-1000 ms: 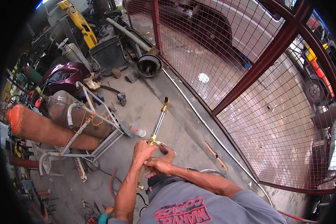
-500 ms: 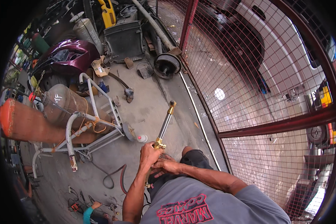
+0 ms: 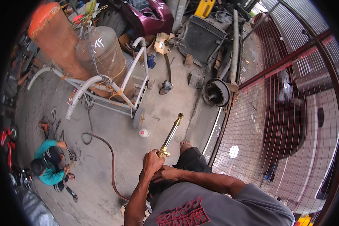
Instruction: The person assembles a welding torch, lights it, and applies the flame to a metal wheel rim resting on the floor. They adjust the torch and continue heating the rim while seated.
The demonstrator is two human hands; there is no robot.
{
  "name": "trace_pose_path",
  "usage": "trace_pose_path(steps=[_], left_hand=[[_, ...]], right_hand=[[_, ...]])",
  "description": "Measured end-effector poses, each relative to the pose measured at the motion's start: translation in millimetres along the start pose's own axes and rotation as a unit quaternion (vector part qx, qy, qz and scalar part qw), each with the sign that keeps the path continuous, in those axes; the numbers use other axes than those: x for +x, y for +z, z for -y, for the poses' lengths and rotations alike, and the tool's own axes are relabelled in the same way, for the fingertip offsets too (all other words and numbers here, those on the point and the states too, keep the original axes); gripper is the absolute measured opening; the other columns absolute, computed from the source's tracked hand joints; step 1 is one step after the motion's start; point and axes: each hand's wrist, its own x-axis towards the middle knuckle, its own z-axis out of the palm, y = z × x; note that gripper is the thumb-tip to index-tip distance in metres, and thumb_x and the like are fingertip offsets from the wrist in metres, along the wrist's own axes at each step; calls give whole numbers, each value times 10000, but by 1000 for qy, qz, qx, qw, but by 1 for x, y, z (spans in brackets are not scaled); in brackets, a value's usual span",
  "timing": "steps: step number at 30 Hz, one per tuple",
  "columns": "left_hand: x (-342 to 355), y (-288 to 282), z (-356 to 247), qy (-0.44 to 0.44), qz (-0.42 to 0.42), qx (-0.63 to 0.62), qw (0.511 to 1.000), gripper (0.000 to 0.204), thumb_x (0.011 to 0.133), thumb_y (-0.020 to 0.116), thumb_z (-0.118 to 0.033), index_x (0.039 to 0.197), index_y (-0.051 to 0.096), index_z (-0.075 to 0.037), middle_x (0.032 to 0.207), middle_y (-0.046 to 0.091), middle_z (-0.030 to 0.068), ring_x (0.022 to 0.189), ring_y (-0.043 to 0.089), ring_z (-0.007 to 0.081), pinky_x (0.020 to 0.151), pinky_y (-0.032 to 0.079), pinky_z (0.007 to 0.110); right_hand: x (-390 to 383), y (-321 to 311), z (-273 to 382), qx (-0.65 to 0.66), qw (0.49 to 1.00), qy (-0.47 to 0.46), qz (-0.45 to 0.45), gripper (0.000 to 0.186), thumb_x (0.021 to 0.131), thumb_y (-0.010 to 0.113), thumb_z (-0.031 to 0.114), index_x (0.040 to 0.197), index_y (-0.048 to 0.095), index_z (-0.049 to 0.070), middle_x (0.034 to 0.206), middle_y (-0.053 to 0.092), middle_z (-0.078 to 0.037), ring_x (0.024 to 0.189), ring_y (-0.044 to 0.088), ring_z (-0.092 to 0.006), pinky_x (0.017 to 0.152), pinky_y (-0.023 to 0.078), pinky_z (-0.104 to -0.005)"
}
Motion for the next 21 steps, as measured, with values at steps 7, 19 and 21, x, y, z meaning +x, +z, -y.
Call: trace_pose_path(steps=[7,19,21], left_hand=[[39,71,8,-86,-42,-32,995,311,802,737,-194,1033,736,14,959,774,272,944,751,480,857,590,542],[199,208,145,-99,-89,-11,991,305,806,717,-131,1071,734,20,826,747,275,832,755,460,772,600,515],[222,238,179,-91,-115,-5,989,306,807,705,-128,1070,736,24,786,732,268,787,750,451,733,588,515]], right_hand=[[5,-99,-27,-54,996,56,48,540,1087,641,287,1529,480,21,1530,585,-134,1403,596,-332,1213,456,-521],[145,-294,-106,-97,985,6,145,556,1085,659,360,1523,497,57,1498,600,-113,1375,607,-260,1139,548,-474],[169,-319,-111,-122,983,53,127,549,1088,651,359,1508,500,39,1491,598,-125,1352,623,-255,1137,550,-466]])
